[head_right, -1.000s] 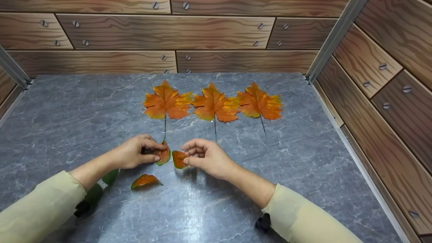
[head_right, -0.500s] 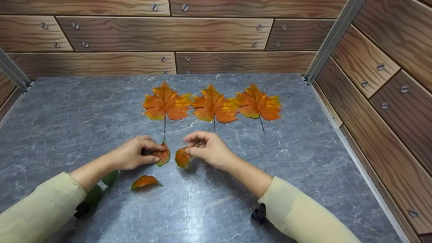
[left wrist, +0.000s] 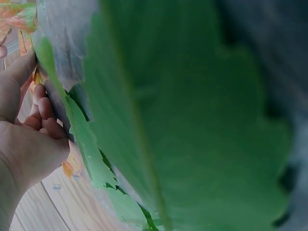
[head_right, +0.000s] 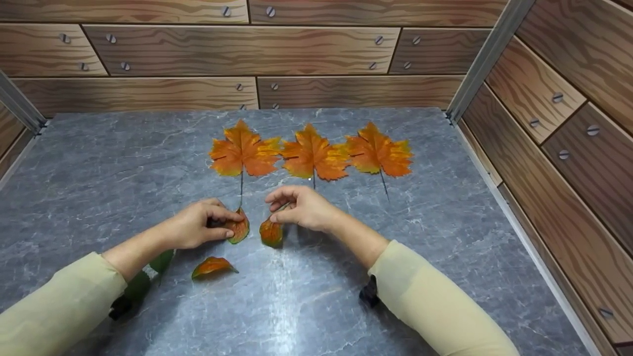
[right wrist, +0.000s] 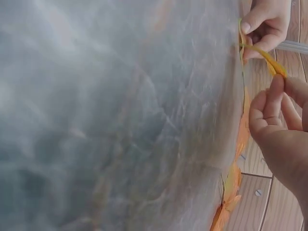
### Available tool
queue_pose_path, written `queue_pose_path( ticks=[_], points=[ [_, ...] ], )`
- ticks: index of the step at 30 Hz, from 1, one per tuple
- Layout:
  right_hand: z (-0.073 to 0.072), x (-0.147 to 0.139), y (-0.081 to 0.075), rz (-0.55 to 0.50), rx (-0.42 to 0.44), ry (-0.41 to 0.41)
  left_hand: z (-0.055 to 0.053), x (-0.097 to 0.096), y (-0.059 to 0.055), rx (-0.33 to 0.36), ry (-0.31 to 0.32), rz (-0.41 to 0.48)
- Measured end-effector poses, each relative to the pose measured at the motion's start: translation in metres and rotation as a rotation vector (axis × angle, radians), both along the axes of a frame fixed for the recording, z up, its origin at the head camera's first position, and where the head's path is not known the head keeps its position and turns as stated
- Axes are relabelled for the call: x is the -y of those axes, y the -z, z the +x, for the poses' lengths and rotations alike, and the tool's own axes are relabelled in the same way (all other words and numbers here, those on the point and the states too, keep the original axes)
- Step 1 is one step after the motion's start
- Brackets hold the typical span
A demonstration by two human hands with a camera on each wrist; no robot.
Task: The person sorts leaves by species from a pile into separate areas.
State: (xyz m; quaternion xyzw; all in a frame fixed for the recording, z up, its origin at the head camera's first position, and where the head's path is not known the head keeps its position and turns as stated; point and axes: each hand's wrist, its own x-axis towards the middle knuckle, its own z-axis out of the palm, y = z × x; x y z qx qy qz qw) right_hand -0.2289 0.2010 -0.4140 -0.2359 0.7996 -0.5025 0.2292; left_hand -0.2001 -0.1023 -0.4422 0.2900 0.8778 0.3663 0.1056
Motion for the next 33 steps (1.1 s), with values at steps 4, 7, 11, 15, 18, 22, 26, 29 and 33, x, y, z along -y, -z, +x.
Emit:
queue_pose_path(
  ticks=[4,7,11,15,18,22,26,29,33],
  points=[
    [-0.004,0.006,0.002,0.067,-0.056,-0.021,0.0,-0.001,0.001,0.004,-0.005,-0.007],
    [-0.004,0.012,0.005,0.067,-0.094,-0.004,0.0,0.0,0.001,0.005,-0.006,-0.006],
    [-0.005,0.021,0.008,0.05,-0.133,0.078,0.0,0.001,0.001,-0.001,-0.003,-0.003],
    [-0.006,0.028,0.011,0.058,-0.139,0.166,-0.001,0.001,0.001,-0.003,-0.004,-0.006],
    [-0.006,0.028,0.012,0.066,-0.145,0.182,-0.001,0.001,0.001,-0.011,-0.001,-0.01],
    [-0.004,0.024,0.011,0.062,-0.141,0.162,-0.001,0.001,0.001,-0.016,0.004,-0.006],
    [-0.002,0.017,0.007,0.082,-0.142,0.118,-0.001,0.0,0.001,-0.003,-0.003,-0.01],
    [0.001,0.013,0.004,0.135,-0.177,0.064,-0.001,0.0,0.001,-0.004,-0.004,-0.016],
    [0.003,0.013,0.004,0.198,-0.228,0.021,0.0,0.0,0.0,-0.009,-0.003,-0.016]
  ],
)
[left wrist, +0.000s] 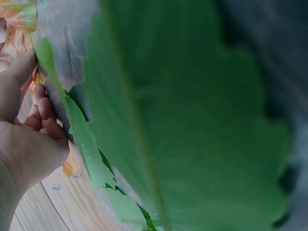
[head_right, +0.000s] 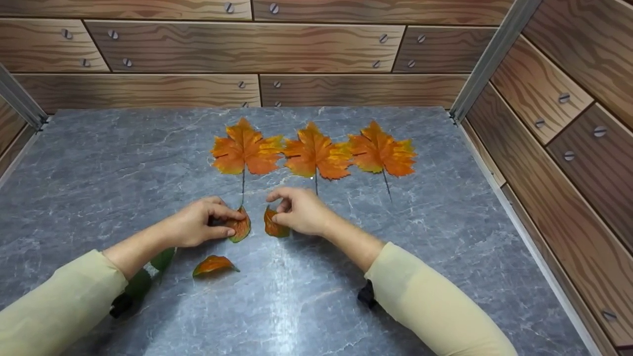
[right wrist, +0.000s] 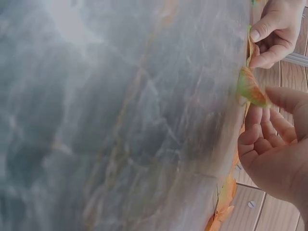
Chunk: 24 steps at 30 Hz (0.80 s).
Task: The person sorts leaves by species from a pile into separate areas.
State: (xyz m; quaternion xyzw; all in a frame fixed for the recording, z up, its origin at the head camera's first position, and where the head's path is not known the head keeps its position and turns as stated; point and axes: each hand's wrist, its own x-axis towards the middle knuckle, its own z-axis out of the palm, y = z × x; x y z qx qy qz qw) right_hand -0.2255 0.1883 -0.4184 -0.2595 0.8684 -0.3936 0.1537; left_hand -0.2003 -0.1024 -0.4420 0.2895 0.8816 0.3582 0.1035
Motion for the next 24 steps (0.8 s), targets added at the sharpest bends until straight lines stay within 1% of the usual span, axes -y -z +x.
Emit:
queue_pose_path(
  ticks=[5,9,12,15,20,24],
  points=[
    [0.003,0.005,0.005,-0.014,-0.023,0.018,0.0,0.0,0.0,0.004,-0.004,0.001],
    [0.005,0.009,0.01,-0.044,-0.017,0.041,0.0,0.0,0.0,-0.005,-0.009,-0.004],
    [0.006,0.011,0.011,-0.045,-0.017,0.067,0.0,0.0,0.0,-0.008,-0.009,-0.008],
    [0.006,0.012,0.012,-0.039,-0.036,0.079,0.0,0.0,0.001,-0.008,0.001,-0.005],
    [0.006,0.013,0.012,-0.029,-0.075,0.075,-0.001,0.001,0.001,-0.01,0.018,0.0],
    [0.005,0.012,0.013,-0.022,-0.099,0.062,0.0,0.0,0.0,0.0,0.012,-0.007]
  ],
)
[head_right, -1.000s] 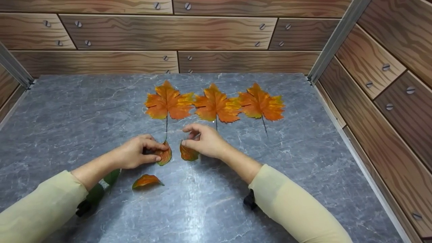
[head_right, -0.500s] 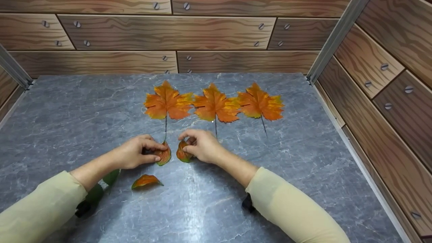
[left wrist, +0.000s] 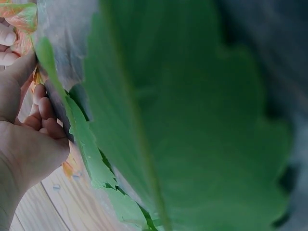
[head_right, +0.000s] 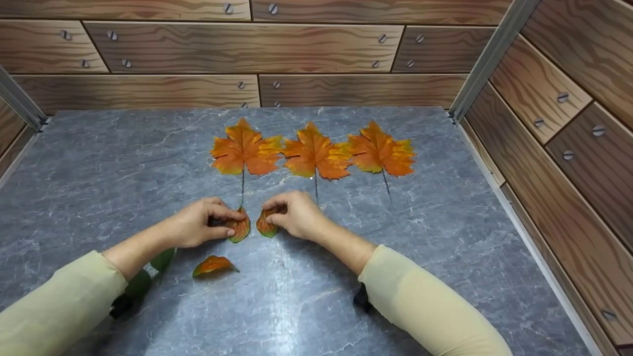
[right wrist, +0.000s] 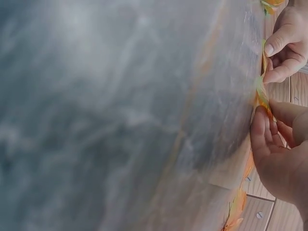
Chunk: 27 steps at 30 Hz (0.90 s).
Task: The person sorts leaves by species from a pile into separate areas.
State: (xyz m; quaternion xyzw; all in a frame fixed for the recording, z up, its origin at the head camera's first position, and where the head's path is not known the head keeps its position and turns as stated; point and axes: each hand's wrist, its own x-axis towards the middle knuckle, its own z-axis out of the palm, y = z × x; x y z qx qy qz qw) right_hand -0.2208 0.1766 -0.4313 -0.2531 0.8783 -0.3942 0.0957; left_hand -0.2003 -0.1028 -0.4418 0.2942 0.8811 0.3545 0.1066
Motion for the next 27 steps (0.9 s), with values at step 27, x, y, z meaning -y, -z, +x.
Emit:
queue_pose_path(
  ticks=[27],
  points=[
    [-0.0024,-0.0046,0.0022,-0.011,0.011,-0.02,0.0003,0.0008,0.0001,0.007,-0.002,0.013]
  ],
)
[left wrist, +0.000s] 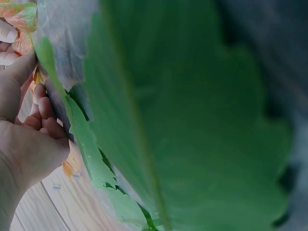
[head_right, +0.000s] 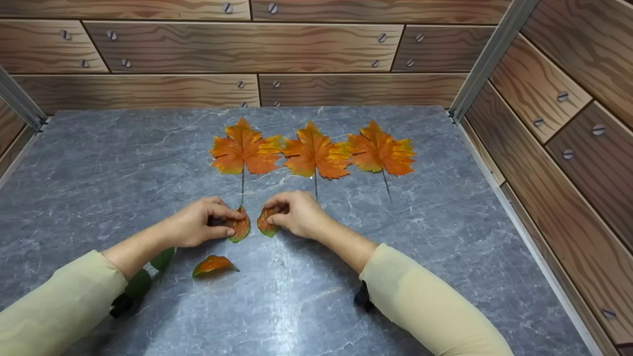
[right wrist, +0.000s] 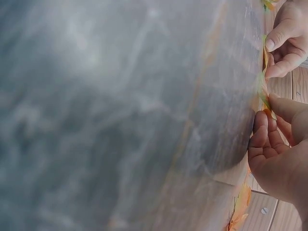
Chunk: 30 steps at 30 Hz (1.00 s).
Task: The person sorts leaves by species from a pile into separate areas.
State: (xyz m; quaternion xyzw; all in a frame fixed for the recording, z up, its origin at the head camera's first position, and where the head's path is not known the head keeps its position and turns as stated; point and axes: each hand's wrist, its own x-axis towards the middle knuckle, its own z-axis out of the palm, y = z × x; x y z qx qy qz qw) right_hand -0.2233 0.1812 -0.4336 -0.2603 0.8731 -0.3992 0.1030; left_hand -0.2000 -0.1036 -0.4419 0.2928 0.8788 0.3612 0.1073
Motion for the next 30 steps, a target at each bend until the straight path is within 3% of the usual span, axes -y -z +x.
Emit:
queue_pose_path(
  ticks=[16,30],
  points=[
    [-0.0037,-0.0027,0.0016,0.104,-0.052,-0.021,0.0005,-0.0009,0.0,-0.003,-0.003,0.002],
    [-0.0056,-0.006,0.0038,0.134,-0.024,-0.025,-0.0017,-0.0012,-0.0002,0.009,0.006,0.003]
  ],
)
